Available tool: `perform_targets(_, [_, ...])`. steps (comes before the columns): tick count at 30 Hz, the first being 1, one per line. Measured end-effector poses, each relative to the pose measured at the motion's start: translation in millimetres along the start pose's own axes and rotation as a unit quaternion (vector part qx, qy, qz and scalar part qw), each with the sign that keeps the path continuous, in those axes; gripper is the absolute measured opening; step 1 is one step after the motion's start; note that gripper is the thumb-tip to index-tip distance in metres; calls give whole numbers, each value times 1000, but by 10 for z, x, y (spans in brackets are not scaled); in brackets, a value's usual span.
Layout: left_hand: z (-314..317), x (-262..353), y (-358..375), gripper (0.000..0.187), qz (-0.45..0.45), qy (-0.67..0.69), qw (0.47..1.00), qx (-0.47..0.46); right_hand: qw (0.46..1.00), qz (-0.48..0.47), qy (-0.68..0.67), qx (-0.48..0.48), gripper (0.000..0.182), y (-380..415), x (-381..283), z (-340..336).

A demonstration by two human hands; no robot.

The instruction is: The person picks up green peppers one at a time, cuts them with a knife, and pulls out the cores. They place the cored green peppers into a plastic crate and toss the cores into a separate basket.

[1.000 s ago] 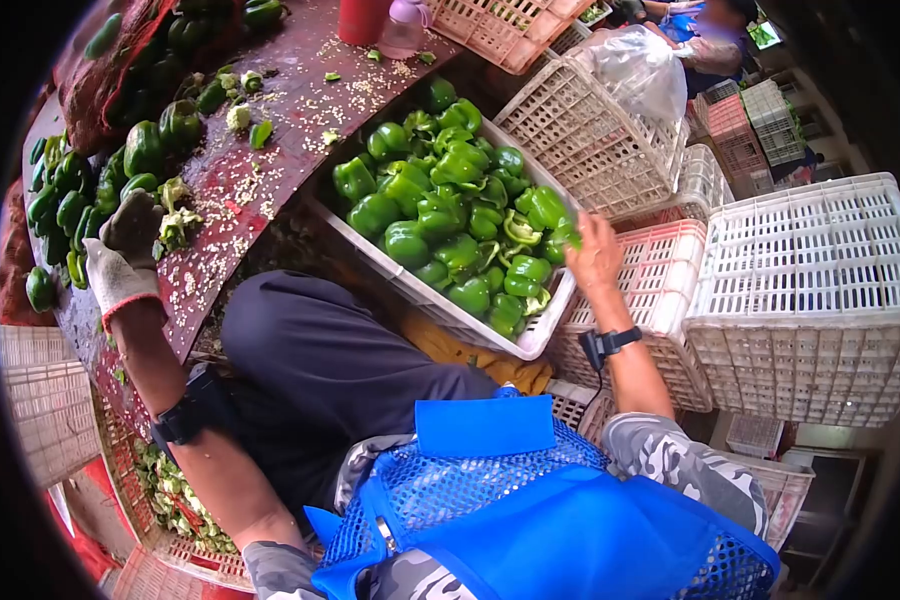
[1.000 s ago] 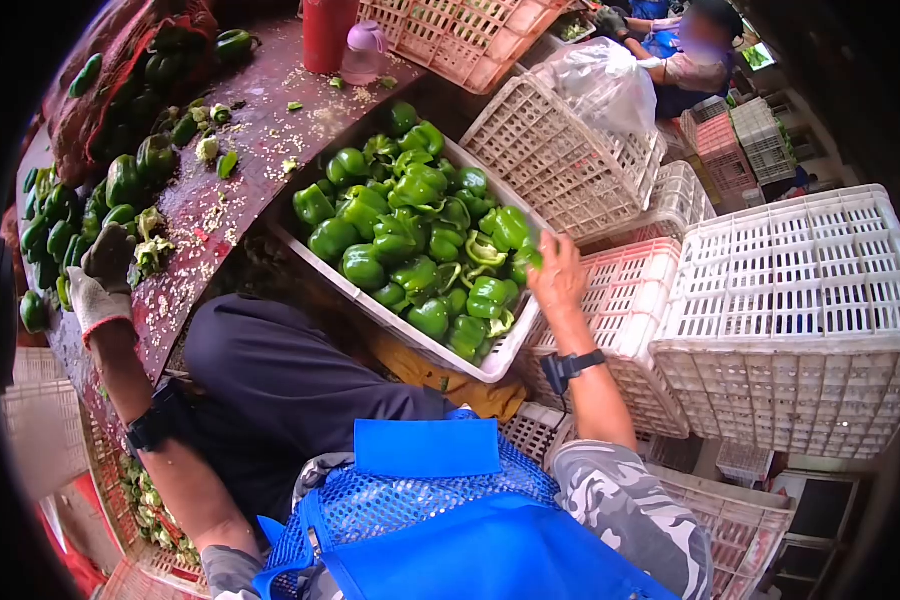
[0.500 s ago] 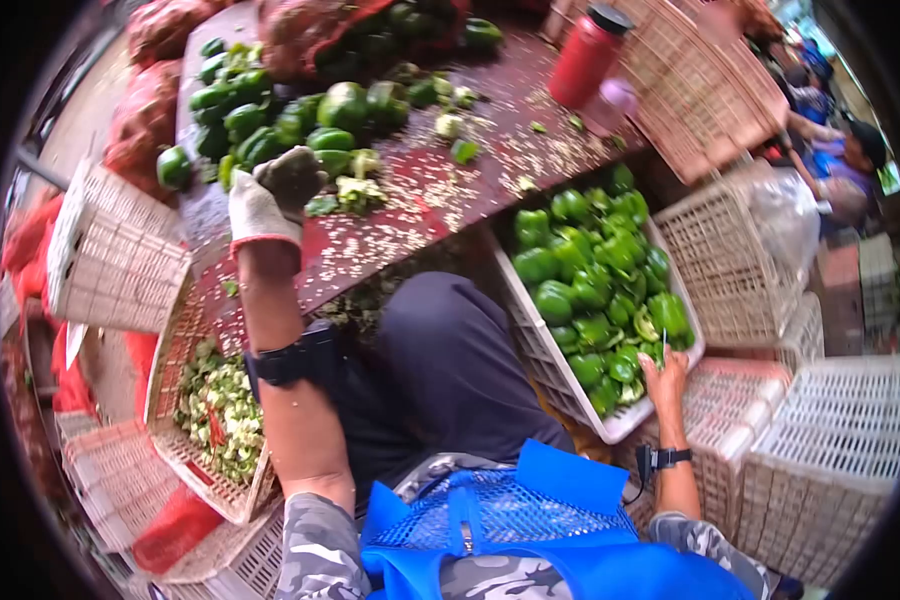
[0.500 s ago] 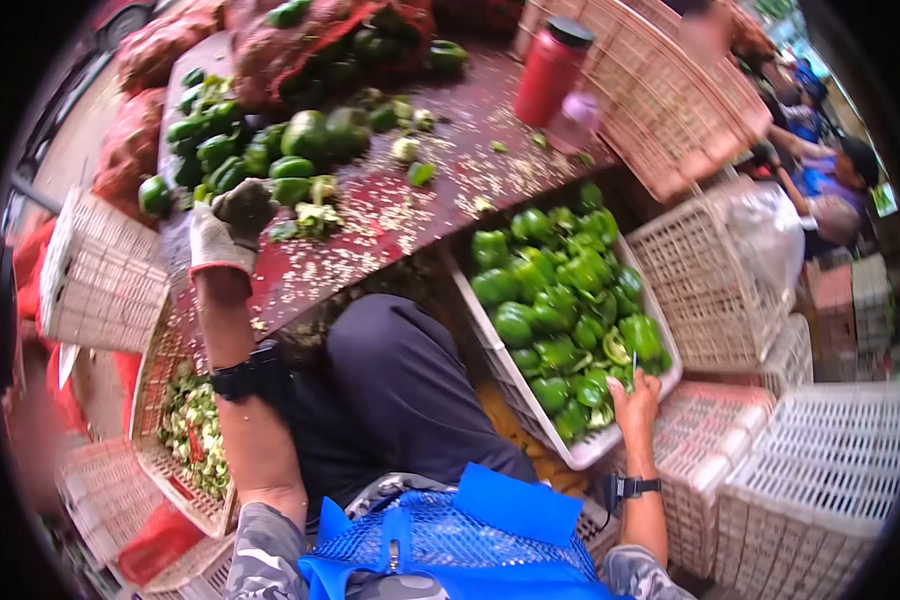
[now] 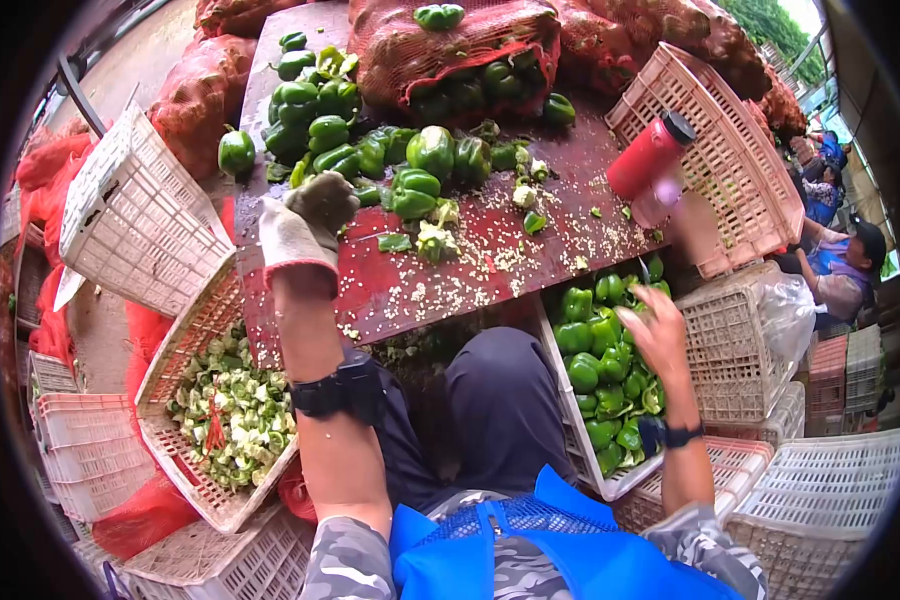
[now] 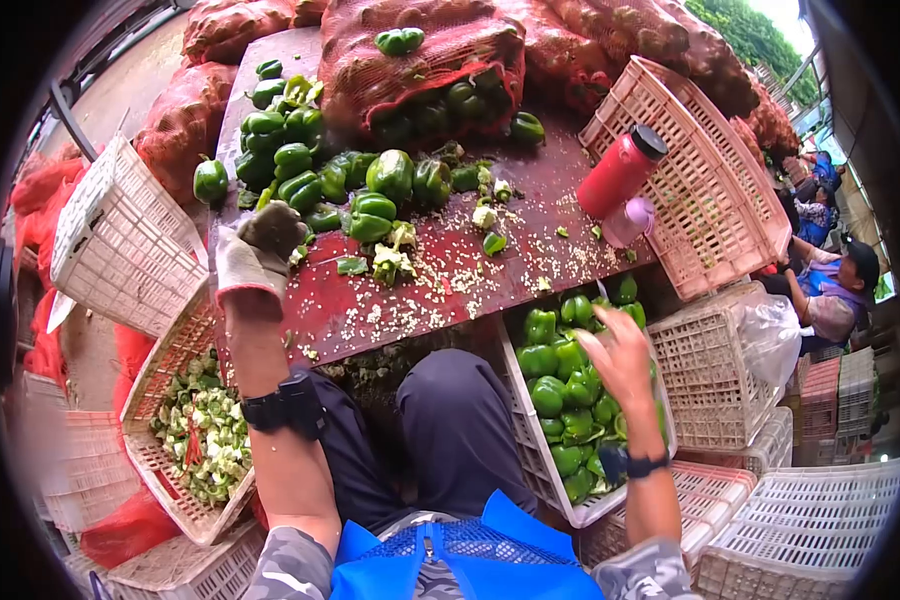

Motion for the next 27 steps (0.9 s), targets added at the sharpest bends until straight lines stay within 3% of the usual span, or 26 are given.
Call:
perform_targets(1, [-5, -55, -13, 84, -4, -12, 1000, 21, 997, 21, -76, -28, 49, -373, -204, 172])
perform_targets(4, [-73, -164, -65, 81, -28, -7, 999, 32, 988, -151, -37, 10, 60, -1379, -780, 649])
perform_targets(6, [-65, -170, -42, 80, -27, -24, 999, 38, 980, -200, -7, 4, 70, -1952, -917, 1163])
perform_targets(11, [-179, -239, -153, 77, 35, -61, 997, 44, 988, -119, 21, -100, 82, -2639, -1213, 1891])
perform_targets(15, [-31, -205, -56, 76, 41, -107, 993, 32, 985, -55, -25, -164, 74, -2664, -1238, 1782])
perform_targets(18, [251, -161, 150, 71, 28, -159, 987, 25, 970, -189, -143, -59, 72, -2420, -1288, 1510])
perform_targets(20, [345, -278, 145, 67, 20, -217, 975, 34, 956, -228, -181, -35, 71, -2117, -1480, 1233])
perform_targets(22, [528, -360, 233, 73, 61, -382, 922, 32, 933, -302, -195, 21, 72, -1813, -1740, 986])
perform_targets(24, [673, -580, 225, 61, 86, -432, 897, -32, 922, -326, -203, 41, 72, -1542, -1982, 812])
perform_targets(25, [737, -628, 293, 72, 148, -573, 806, -22, 920, -343, -181, 51, 71, -1428, -2063, 769])
perform_targets(27, [633, -992, 175, 45, 186, -504, 843, -14, 926, -348, -136, 60, 68, -1273, -2168, 810])
Point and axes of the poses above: each hand's wrist, its own y-axis away from the middle knuckle, its own z-axis out of the palm, x = y × z, the point moved 5 cm from there along -y, towards the middle knuckle, and after that the axes turned 3 degrees about y, right-handed, at the moved point
